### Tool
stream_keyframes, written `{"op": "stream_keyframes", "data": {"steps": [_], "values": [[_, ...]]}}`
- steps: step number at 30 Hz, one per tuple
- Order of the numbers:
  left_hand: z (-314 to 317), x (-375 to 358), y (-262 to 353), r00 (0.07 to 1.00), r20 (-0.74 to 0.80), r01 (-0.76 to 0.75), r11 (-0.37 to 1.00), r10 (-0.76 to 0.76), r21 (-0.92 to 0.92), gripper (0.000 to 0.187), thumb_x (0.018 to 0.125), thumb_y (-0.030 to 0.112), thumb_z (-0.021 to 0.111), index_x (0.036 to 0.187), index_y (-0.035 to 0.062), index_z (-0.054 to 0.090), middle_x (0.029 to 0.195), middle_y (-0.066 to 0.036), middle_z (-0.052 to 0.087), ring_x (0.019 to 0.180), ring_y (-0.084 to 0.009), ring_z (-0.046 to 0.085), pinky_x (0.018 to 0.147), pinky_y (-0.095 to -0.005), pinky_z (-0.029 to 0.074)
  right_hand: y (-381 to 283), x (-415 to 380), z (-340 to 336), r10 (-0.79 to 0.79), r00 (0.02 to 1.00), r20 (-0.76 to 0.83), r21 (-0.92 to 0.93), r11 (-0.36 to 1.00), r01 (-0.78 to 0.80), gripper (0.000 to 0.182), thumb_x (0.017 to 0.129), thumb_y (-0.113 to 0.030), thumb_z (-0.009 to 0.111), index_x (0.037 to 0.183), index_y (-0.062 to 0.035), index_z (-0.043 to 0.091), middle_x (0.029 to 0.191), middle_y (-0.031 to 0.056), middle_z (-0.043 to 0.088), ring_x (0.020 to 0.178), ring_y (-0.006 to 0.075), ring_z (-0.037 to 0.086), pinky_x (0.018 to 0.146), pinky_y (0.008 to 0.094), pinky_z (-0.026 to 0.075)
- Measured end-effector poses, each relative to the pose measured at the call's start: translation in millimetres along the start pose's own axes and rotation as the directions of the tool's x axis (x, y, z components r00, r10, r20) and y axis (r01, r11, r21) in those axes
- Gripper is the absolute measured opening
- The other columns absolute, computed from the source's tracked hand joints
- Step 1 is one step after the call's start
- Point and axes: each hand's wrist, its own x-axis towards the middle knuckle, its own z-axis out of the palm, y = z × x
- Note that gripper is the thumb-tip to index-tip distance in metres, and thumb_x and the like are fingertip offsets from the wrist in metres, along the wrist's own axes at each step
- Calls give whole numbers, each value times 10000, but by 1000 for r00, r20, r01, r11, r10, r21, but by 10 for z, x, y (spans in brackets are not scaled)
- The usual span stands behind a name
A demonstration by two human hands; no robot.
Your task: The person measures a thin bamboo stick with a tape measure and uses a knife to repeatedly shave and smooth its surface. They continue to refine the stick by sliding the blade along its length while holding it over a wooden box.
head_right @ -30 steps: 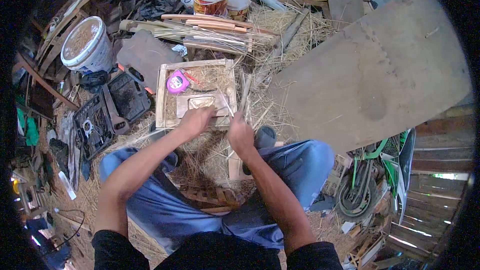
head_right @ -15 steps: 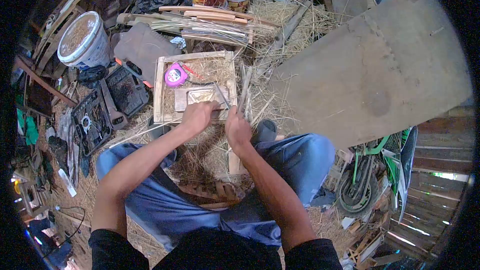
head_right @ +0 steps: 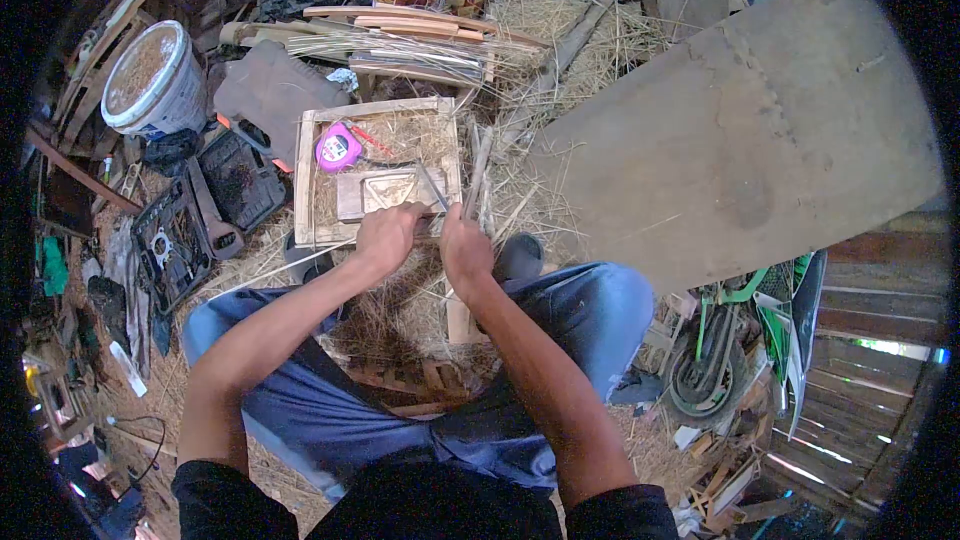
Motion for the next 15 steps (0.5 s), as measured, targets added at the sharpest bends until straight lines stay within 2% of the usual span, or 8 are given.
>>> {"op": "stream_keyframes", "data": {"steps": [2,3,5,9,11,12,14,15], "values": [[-50,-7,53,997,69,38,999,-41,39,277,833,71,471,1068,100,617,854,-190,660,742,-361,652,647,-455,520,3,7,-65,-29,996,84,32,999,26,273,961,-173,277,971,54,428,803,313,614,764,454,622,659,509,499],[-60,-16,65,997,71,40,998,-43,39,277,833,71,471,1068,100,617,854,-190,660,742,-361,652,647,-455,520,2,20,-65,-29,996,88,32,999,26,273,961,-173,277,971,54,428,803,313,614,764,454,622,659,509,499],[-75,-44,92,1000,-21,3,996,-2,84,143,813,52,507,925,31,593,805,-152,666,737,-285,671,653,-388,532,-1,29,-56,-23,996,91,17,1000,21,228,948,-145,297,944,44,425,796,305,618,761,455,622,655,508,499],[-139,-33,141,996,69,57,995,-63,77,155,814,42,501,937,39,595,798,-159,664,738,-288,671,647,-391,533,28,52,-18,8,996,89,11,1000,-9,133,919,-99,371,964,5,440,784,272,624,755,434,641,639,501,521],[-72,-22,92,999,-38,13,999,-11,44,157,820,39,492,938,41,596,785,-172,660,732,-300,670,634,-397,533,67,87,29,-30,997,71,52,998,26,132,922,-107,367,969,2,426,797,285,619,776,455,628,663,509,512],[-73,-7,61,999,-42,14,998,-12,55,157,820,39,492,938,41,596,785,-172,660,732,-300,670,634,-397,533,78,118,65,-36,997,66,60,998,32,132,922,-107,367,969,2,426,797,285,619,776,455,628,663,509,512],[-74,38,90,995,51,89,996,-90,22,306,813,35,520,1101,76,616,807,-168,664,689,-318,660,591,-431,524,154,127,72,-73,994,80,97,993,65,252,961,-159,277,946,51,417,811,318,611,793,469,612,723,532,483],[-44,82,49,996,33,78,996,-79,38,306,813,35,520,1101,76,616,807,-168,664,689,-318,660,591,-431,524,156,155,57,-79,995,55,105,992,73,252,961,-159,277,946,51,417,811,318,611,793,469,612,723,532,483]]}}
